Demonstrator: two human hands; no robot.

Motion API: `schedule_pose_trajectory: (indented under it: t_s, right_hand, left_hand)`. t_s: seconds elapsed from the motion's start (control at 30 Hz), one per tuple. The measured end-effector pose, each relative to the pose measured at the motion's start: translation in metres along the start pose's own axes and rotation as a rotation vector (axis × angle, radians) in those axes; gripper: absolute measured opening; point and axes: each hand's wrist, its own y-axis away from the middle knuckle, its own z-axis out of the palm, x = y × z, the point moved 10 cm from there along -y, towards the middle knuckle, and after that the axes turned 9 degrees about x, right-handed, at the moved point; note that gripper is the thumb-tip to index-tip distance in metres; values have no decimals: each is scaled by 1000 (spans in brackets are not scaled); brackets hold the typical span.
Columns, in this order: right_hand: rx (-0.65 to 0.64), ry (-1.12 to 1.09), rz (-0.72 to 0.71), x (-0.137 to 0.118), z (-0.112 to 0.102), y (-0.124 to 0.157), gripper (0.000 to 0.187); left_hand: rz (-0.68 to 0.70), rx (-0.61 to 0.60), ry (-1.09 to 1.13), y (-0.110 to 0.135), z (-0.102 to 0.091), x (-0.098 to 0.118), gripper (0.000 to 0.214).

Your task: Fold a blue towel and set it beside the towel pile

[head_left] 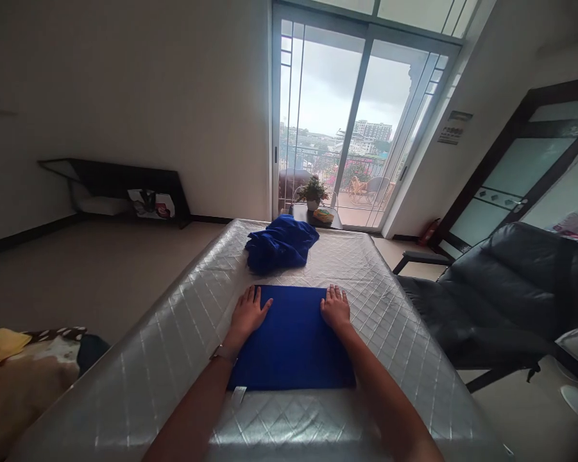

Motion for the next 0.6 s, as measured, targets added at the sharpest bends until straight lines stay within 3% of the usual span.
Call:
schedule_pose_trajectory:
  t_s: [0.17,0.4,0.5,0.6]
  right_hand:
    - [-75,-97,2,-1,11,-1,61]
    - [-9,-139,31,3,7,2,61]
    - [0,-150,36,3,7,2,61]
    - [15,-149,33,4,7,1,60]
  left_hand:
    - [-4,-44,17,2,-2,0,84]
    - [-64,6,-4,10,-18,-7,88]
    - [44,41,56,13,-26,31,87]
    - [264,49,178,16,-29,107,78]
